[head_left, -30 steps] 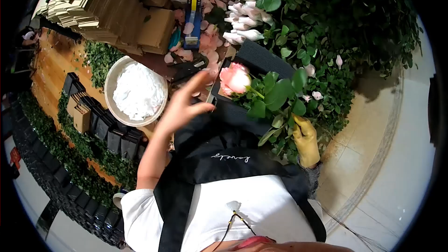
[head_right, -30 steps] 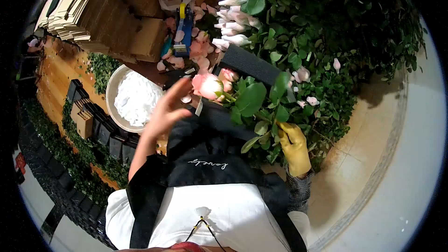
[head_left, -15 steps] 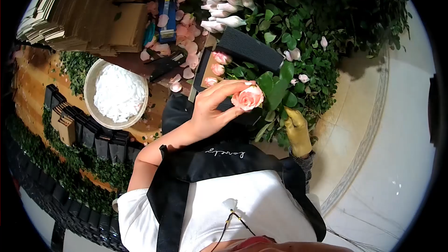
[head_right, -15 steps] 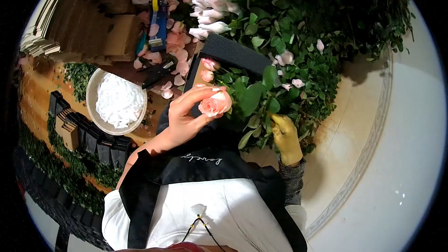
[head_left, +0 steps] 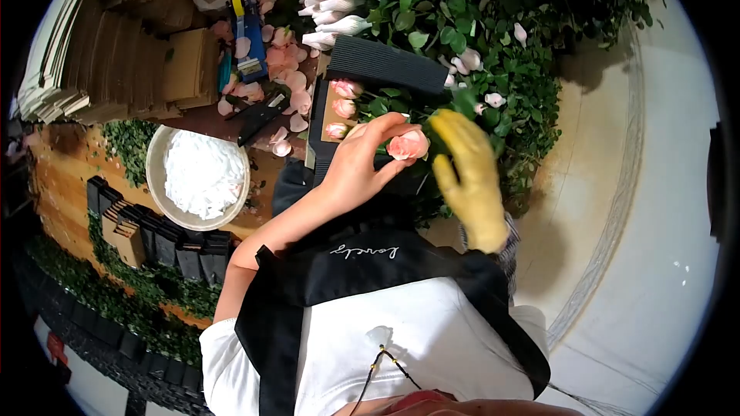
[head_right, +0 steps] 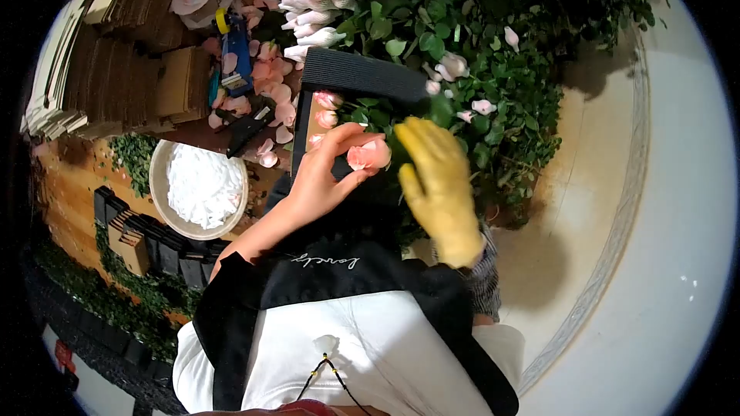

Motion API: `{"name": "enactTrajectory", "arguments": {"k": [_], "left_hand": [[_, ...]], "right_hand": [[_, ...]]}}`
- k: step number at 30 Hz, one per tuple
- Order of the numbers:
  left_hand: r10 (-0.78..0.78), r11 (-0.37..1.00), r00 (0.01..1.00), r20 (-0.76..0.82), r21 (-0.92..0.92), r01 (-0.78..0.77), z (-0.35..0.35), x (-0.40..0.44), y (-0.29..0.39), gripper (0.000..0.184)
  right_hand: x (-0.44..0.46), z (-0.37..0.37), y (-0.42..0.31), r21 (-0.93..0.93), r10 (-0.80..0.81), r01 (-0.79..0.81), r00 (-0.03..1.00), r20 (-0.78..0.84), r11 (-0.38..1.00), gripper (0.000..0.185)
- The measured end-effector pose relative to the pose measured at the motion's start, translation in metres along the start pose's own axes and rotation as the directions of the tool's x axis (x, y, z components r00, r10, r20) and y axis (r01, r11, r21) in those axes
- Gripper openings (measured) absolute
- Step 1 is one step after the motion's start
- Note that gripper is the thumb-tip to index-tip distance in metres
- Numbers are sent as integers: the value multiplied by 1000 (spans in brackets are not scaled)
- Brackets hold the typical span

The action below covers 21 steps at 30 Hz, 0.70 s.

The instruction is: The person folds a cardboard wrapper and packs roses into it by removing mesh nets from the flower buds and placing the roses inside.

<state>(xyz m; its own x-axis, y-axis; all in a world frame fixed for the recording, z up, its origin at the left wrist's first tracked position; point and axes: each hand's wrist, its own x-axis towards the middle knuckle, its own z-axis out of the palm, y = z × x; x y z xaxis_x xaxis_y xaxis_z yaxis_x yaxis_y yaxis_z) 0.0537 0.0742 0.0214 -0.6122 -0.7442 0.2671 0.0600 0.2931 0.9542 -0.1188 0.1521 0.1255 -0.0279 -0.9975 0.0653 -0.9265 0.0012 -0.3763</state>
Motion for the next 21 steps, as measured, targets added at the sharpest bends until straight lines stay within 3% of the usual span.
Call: {"name": "enactTrajectory", "arguments": {"k": [1,5,7,11,13,15,17,18,21], "left_hand": [[59,998,998,22,31,-59,-2,1,2,64],[58,985,998,26,159,-61,-12,-3,4,65],[44,989,999,30,139,-47,-14,-4,3,68],[34,999,987,-158,-30,-39,-8,-4,13,69],[71,997,959,-275,16,-70,-10,-7,17,63],[49,998,956,-291,-14,-55,-13,-9,22,56],[93,994,969,-229,80,-76,-15,-10,22,45],[104,994,971,-215,38,-98,-14,-8,22,36],[119,992,972,-202,58,-109,-11,-10,23,35]], "right_hand": [[2,16,2,102,3,-6,1000,27,995,51],[4,53,9,192,-40,53,997,-72,980,45],[0,57,6,257,-45,71,993,-109,964,43],[-3,60,2,278,59,-3,979,-193,960,41],[3,56,2,349,38,21,986,-162,937,40],[5,57,3,362,33,30,986,-166,932,39],[6,59,5,374,28,38,985,-170,927,39],[6,61,6,393,19,46,987,-159,918,38],[6,61,4,408,26,38,988,-151,912,35]]}}
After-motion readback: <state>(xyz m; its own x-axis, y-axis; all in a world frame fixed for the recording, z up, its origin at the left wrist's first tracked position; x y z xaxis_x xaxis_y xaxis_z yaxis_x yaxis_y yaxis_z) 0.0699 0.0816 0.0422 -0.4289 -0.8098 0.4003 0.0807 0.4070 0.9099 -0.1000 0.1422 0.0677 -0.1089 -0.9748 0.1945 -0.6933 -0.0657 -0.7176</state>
